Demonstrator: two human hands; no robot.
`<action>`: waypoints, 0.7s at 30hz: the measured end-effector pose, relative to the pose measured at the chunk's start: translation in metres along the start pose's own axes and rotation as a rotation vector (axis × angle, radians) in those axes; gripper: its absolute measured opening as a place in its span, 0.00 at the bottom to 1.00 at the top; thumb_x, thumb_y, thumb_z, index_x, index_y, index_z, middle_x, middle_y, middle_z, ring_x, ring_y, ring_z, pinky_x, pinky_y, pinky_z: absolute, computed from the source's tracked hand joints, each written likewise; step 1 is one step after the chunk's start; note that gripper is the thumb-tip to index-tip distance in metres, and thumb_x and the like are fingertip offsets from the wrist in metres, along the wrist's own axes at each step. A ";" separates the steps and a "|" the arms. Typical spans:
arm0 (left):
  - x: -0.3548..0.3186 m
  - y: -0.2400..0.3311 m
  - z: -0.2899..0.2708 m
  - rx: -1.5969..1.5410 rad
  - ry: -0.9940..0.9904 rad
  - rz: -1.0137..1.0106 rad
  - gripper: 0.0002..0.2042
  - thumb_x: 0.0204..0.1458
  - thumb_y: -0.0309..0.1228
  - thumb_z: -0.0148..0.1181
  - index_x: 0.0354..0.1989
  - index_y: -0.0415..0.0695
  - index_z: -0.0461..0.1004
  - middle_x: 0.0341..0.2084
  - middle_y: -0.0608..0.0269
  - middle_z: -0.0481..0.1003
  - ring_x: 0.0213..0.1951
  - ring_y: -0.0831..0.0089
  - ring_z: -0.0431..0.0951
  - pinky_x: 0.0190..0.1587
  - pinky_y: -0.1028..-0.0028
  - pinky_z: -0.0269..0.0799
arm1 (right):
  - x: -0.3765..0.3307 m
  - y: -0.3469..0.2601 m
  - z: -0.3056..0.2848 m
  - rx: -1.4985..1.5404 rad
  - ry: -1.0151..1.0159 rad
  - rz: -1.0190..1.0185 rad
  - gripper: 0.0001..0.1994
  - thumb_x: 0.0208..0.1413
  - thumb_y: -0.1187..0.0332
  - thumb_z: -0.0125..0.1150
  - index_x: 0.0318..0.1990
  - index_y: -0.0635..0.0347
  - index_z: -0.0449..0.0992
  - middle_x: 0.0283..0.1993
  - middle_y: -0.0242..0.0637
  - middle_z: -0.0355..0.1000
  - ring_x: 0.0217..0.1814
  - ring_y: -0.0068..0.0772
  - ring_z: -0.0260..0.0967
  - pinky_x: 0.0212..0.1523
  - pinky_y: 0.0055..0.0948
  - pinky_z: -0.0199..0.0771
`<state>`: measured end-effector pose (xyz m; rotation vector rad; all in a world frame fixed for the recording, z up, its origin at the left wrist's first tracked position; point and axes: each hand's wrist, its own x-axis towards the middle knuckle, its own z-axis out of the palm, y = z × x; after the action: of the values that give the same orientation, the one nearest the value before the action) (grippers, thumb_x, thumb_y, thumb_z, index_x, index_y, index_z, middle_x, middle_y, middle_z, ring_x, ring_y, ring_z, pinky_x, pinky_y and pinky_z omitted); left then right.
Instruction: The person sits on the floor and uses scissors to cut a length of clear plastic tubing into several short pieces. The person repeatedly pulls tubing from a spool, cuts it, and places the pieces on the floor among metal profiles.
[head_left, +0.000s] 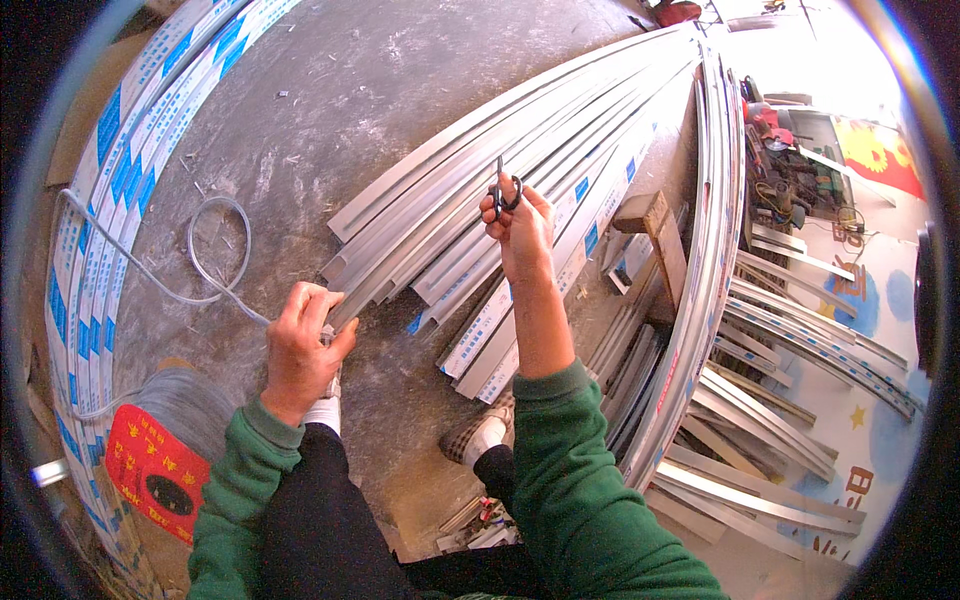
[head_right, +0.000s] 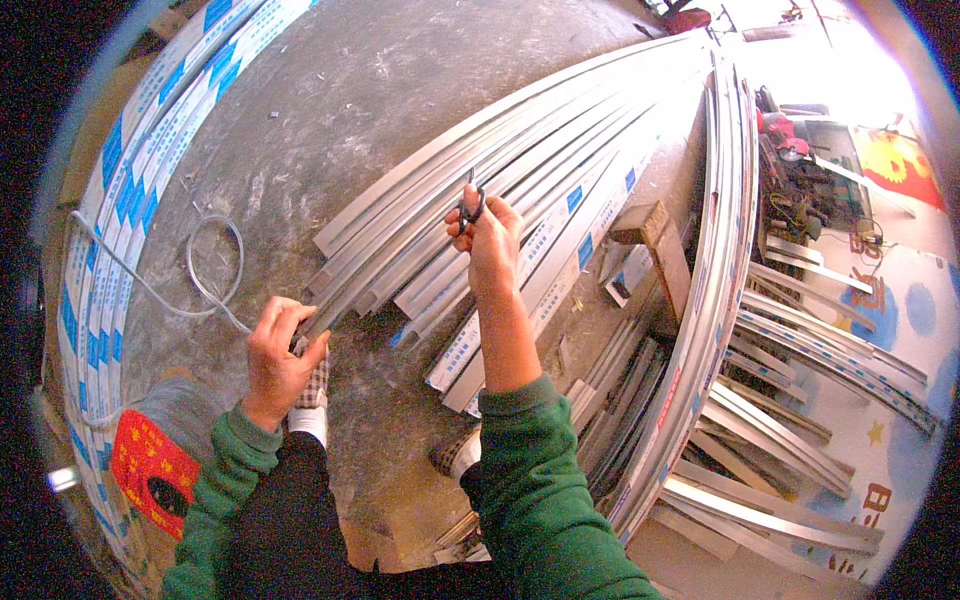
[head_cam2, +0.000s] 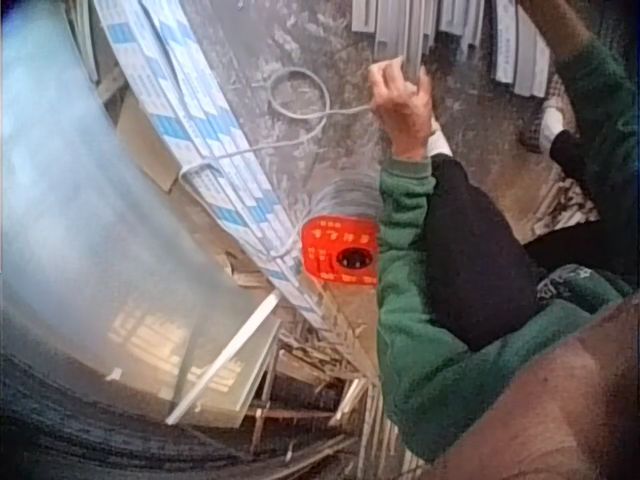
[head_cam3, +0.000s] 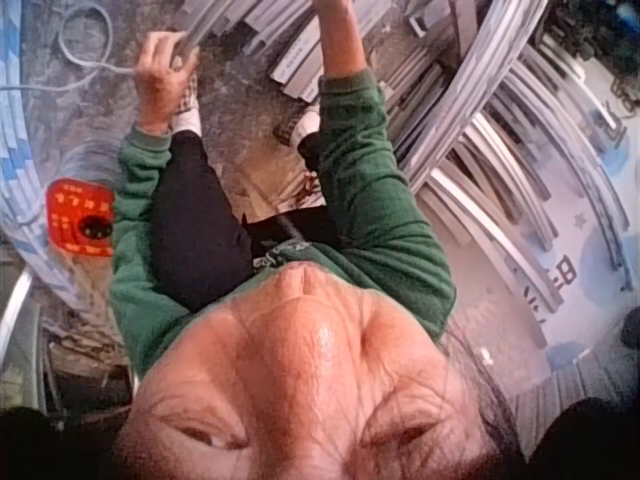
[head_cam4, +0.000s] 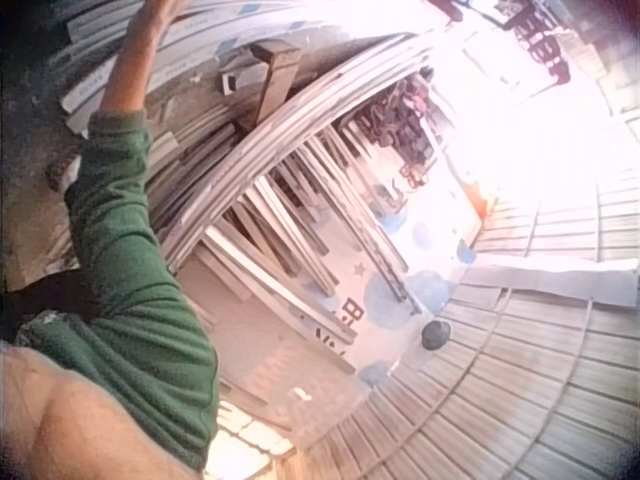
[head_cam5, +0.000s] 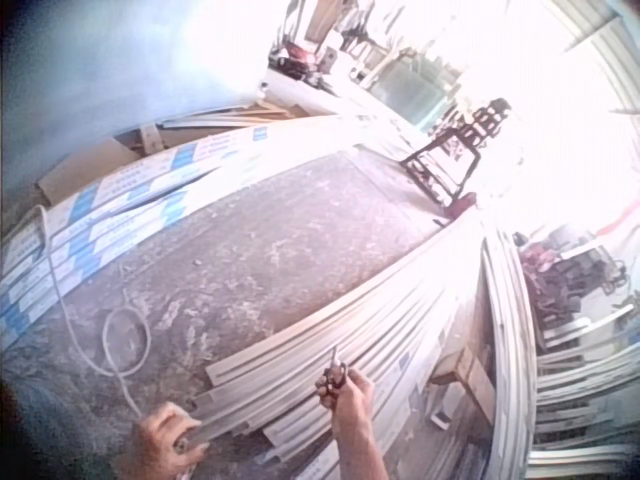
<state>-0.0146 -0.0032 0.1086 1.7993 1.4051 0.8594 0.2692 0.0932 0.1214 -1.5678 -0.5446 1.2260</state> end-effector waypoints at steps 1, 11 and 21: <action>0.000 0.000 0.001 0.002 0.004 0.008 0.15 0.42 0.25 0.67 0.40 0.42 0.73 0.35 0.56 0.70 0.37 0.55 0.77 0.37 0.63 0.74 | 0.000 0.000 0.001 0.009 0.010 0.008 0.13 0.60 0.60 0.63 0.32 0.60 0.72 0.24 0.35 0.72 0.20 0.17 0.66 0.16 0.13 0.60; 0.000 0.008 -0.003 0.003 0.002 0.043 0.15 0.41 0.24 0.66 0.39 0.40 0.73 0.36 0.55 0.70 0.37 0.53 0.77 0.38 0.62 0.73 | 0.044 -0.005 -0.011 -0.073 0.166 -0.158 0.16 0.57 0.57 0.66 0.30 0.60 0.71 0.20 0.34 0.72 0.17 0.19 0.66 0.15 0.20 0.60; 0.000 0.021 -0.009 -0.025 -0.078 0.010 0.16 0.39 0.24 0.68 0.39 0.39 0.73 0.36 0.53 0.70 0.37 0.54 0.75 0.39 0.62 0.73 | 0.222 -0.100 -0.090 -0.485 0.374 -0.231 0.12 0.52 0.66 0.69 0.25 0.67 0.78 0.17 0.39 0.73 0.14 0.24 0.68 0.13 0.27 0.64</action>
<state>-0.0108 -0.0060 0.1314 1.8028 1.3311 0.7997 0.4568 0.2726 0.1117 -2.0153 -0.7874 0.6252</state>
